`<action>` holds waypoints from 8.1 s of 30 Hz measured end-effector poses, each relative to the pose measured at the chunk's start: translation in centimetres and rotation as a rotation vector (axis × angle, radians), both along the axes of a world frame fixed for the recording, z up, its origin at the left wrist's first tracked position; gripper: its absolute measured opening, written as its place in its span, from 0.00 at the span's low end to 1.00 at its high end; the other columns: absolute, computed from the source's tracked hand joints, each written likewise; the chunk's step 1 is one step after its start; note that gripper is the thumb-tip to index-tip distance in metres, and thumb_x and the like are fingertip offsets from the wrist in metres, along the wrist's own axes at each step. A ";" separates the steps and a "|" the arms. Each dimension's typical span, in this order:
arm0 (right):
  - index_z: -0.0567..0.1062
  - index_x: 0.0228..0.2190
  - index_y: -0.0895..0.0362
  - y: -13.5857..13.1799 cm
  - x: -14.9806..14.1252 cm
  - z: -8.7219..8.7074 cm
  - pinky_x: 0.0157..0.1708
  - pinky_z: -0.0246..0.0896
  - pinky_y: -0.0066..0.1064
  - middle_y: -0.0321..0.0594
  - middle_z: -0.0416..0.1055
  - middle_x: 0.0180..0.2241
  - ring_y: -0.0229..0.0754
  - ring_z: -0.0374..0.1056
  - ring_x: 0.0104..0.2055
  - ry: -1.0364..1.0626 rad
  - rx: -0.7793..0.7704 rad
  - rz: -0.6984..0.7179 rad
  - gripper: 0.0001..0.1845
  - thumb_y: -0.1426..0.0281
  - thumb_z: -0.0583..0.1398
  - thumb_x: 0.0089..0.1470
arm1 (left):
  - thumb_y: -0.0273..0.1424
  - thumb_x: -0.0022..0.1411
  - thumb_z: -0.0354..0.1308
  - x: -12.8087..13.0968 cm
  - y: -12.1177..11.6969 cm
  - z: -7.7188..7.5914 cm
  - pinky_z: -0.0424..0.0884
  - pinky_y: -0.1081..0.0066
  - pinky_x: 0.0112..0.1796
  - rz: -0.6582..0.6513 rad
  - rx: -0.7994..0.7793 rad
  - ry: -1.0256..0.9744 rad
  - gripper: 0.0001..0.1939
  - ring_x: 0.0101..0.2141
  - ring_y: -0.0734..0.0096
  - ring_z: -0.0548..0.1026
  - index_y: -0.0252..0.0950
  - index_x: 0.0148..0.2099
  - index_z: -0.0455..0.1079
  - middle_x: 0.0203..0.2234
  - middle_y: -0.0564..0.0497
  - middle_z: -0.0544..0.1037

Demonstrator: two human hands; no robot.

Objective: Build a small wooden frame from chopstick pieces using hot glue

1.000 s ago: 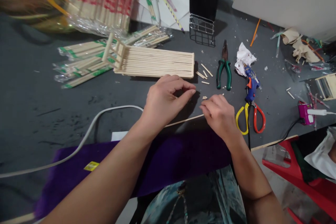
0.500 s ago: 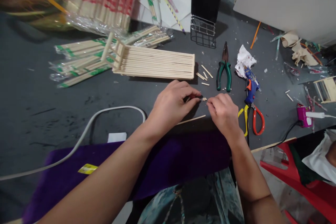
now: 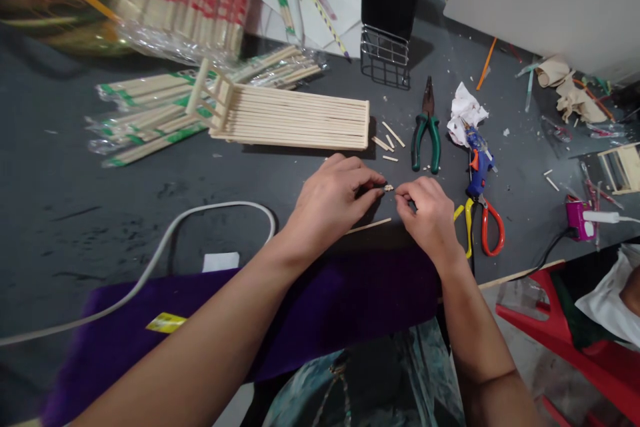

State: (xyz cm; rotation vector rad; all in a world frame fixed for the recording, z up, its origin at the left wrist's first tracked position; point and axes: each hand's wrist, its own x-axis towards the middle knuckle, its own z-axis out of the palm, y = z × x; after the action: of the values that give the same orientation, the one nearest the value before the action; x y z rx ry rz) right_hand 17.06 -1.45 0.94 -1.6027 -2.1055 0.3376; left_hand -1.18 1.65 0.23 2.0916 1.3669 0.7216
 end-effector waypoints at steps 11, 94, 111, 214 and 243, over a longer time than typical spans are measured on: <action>0.76 0.33 0.53 -0.2 0.2 0.0 0.40 0.63 0.34 0.39 0.73 0.32 0.43 0.68 0.39 -0.073 0.030 0.006 0.06 0.72 0.59 0.62 | 0.27 0.65 0.57 -0.3 0.1 0.2 0.69 0.63 0.39 0.046 0.031 -0.044 0.08 0.39 0.59 0.71 0.36 0.38 0.78 0.32 0.47 0.78; 0.73 0.33 0.53 0.2 -0.6 -0.6 0.34 0.57 0.34 0.41 0.71 0.34 0.46 0.64 0.41 -0.300 0.037 0.007 0.07 0.72 0.56 0.62 | 0.27 0.65 0.59 0.6 0.2 -0.3 0.68 0.63 0.38 -0.087 0.018 0.140 0.07 0.41 0.56 0.69 0.35 0.42 0.78 0.35 0.44 0.76; 0.77 0.40 0.52 0.5 0.3 -0.5 0.43 0.62 0.35 0.40 0.75 0.36 0.45 0.69 0.41 -0.068 -0.032 -0.037 0.06 0.69 0.60 0.61 | 0.29 0.67 0.56 0.5 0.1 -0.5 0.67 0.62 0.37 -0.079 0.053 0.127 0.09 0.40 0.56 0.69 0.34 0.41 0.78 0.34 0.44 0.77; 0.78 0.37 0.52 0.7 -0.8 -1.1 0.42 0.62 0.35 0.40 0.74 0.35 0.45 0.68 0.41 -0.074 -0.013 -0.008 0.09 0.68 0.57 0.64 | 0.28 0.65 0.59 0.5 0.0 -0.3 0.68 0.63 0.37 -0.041 0.008 0.112 0.06 0.39 0.58 0.71 0.35 0.40 0.78 0.34 0.45 0.79; 0.77 0.39 0.53 0.8 -0.6 -0.6 0.43 0.64 0.36 0.40 0.75 0.35 0.45 0.69 0.41 -0.027 -0.026 0.017 0.06 0.69 0.59 0.62 | 0.28 0.65 0.59 0.6 0.1 -0.3 0.68 0.62 0.37 -0.033 -0.001 0.112 0.06 0.40 0.57 0.72 0.35 0.40 0.78 0.34 0.45 0.79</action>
State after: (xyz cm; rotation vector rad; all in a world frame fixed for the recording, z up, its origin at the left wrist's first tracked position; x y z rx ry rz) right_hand 16.45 -0.68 0.31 -1.6131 -2.1440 0.3521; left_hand -0.56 1.71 -0.12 2.1773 1.3876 0.5973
